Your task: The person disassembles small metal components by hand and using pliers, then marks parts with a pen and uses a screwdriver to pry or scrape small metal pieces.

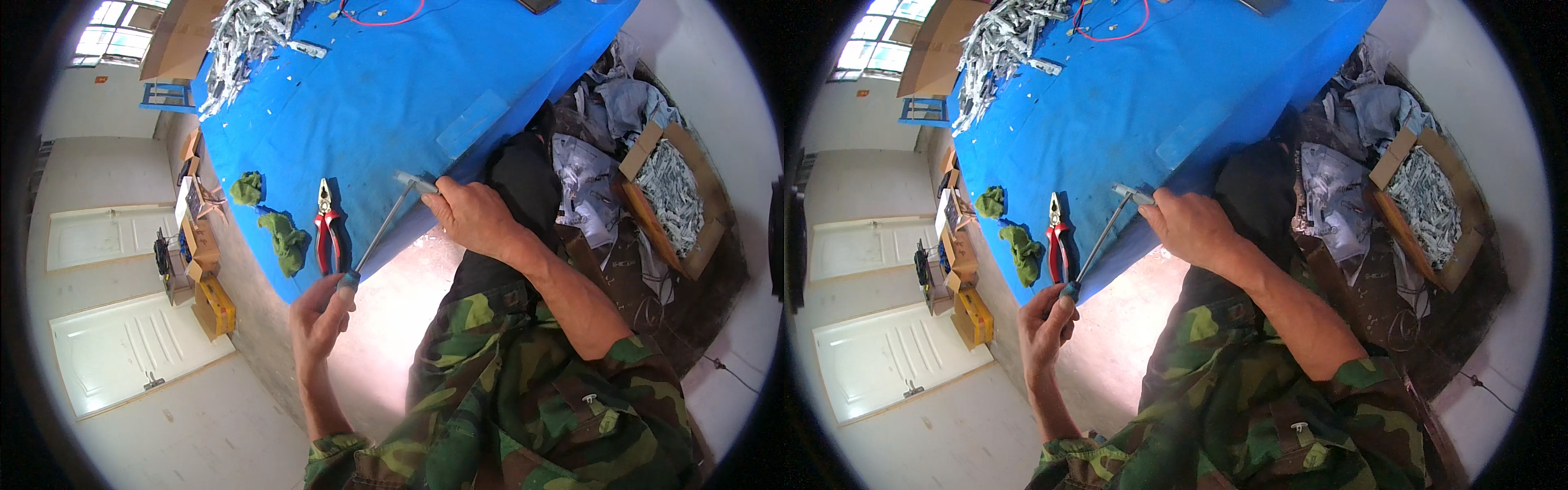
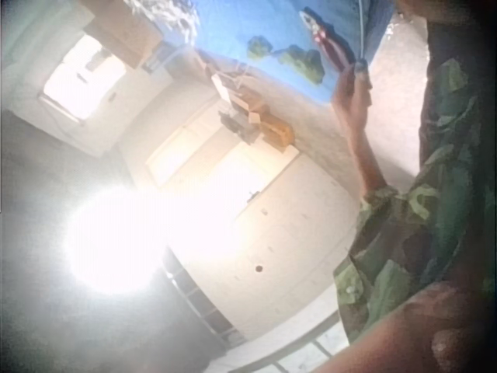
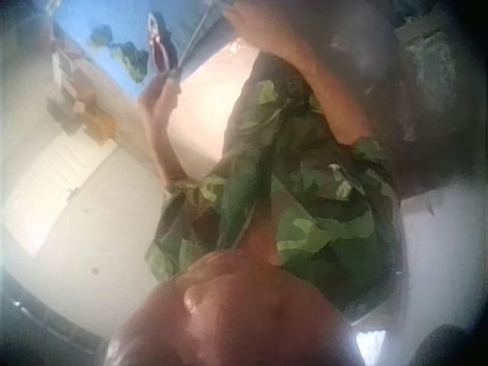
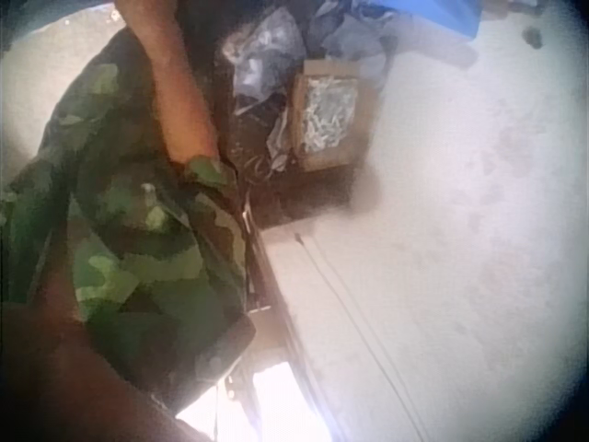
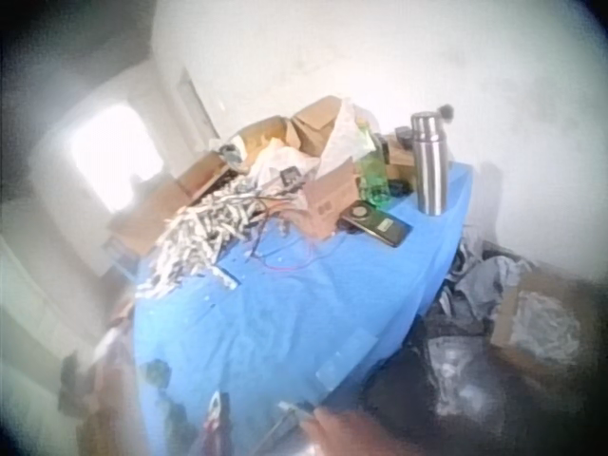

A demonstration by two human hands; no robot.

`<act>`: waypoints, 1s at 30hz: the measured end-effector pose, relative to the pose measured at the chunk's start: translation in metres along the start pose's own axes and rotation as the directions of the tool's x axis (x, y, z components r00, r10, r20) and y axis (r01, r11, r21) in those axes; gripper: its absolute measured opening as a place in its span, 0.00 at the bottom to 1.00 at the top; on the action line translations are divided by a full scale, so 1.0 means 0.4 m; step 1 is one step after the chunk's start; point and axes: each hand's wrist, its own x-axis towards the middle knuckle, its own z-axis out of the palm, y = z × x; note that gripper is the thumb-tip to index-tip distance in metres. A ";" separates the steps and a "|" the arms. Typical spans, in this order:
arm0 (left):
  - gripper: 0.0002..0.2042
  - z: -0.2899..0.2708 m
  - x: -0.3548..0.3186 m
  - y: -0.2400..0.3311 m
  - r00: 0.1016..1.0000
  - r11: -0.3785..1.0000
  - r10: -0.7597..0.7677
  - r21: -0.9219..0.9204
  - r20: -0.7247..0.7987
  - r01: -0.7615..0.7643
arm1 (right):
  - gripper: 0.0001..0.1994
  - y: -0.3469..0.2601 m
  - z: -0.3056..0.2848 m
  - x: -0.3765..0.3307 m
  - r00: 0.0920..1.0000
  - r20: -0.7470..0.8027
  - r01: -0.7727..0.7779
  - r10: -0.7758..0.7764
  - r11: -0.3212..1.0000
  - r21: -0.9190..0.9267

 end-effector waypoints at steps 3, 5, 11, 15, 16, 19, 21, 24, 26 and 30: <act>0.20 0.000 0.004 0.003 0.996 0.992 -0.081 -0.095 0.031 0.083 | 0.17 -0.004 -0.005 0.002 1.000 -0.005 0.010 -0.010 1.000 -0.005; 0.19 -0.002 0.003 -0.001 0.994 0.987 -0.100 -0.123 0.043 0.105 | 0.17 -0.010 -0.009 0.002 1.000 0.003 0.003 -0.003 1.000 -0.009; 0.16 0.036 -0.041 0.033 0.958 0.881 0.283 0.407 -0.048 -0.240 | 0.17 -0.016 -0.006 -0.003 0.999 -0.011 -0.044 0.044 0.999 -0.017; 0.13 0.057 -0.059 0.046 0.935 0.834 0.342 0.489 -0.095 -0.255 | 0.17 -0.018 -0.007 -0.002 0.998 0.016 -0.068 0.068 0.998 -0.006; 0.13 0.061 -0.061 0.051 0.935 0.835 0.339 0.491 -0.101 -0.249 | 0.17 -0.019 -0.008 -0.002 0.997 0.030 -0.076 0.076 0.997 0.001; 0.13 0.071 -0.063 0.058 0.929 0.823 0.351 0.511 -0.114 -0.248 | 0.17 -0.019 -0.010 -0.002 0.997 0.027 -0.077 0.078 0.997 -0.018; 0.13 0.077 -0.061 0.060 0.923 0.814 0.365 0.522 -0.119 -0.254 | 0.17 -0.017 -0.008 -0.003 0.998 0.010 -0.062 0.062 0.998 -0.015; 0.14 0.078 -0.068 0.071 0.919 0.809 0.374 0.529 -0.127 -0.256 | 0.17 -0.017 -0.007 -0.004 0.999 0.000 -0.042 0.042 0.999 -0.011; 0.14 0.079 -0.067 0.074 0.926 0.814 0.355 0.529 -0.125 -0.240 | 0.17 -0.013 -0.003 -0.005 0.999 -0.007 -0.033 0.033 0.999 -0.022; 0.14 0.075 -0.064 0.073 0.929 0.822 0.354 0.510 -0.110 -0.253 | 0.16 -0.020 0.000 -0.007 1.000 -0.031 0.004 -0.007 0.996 -0.087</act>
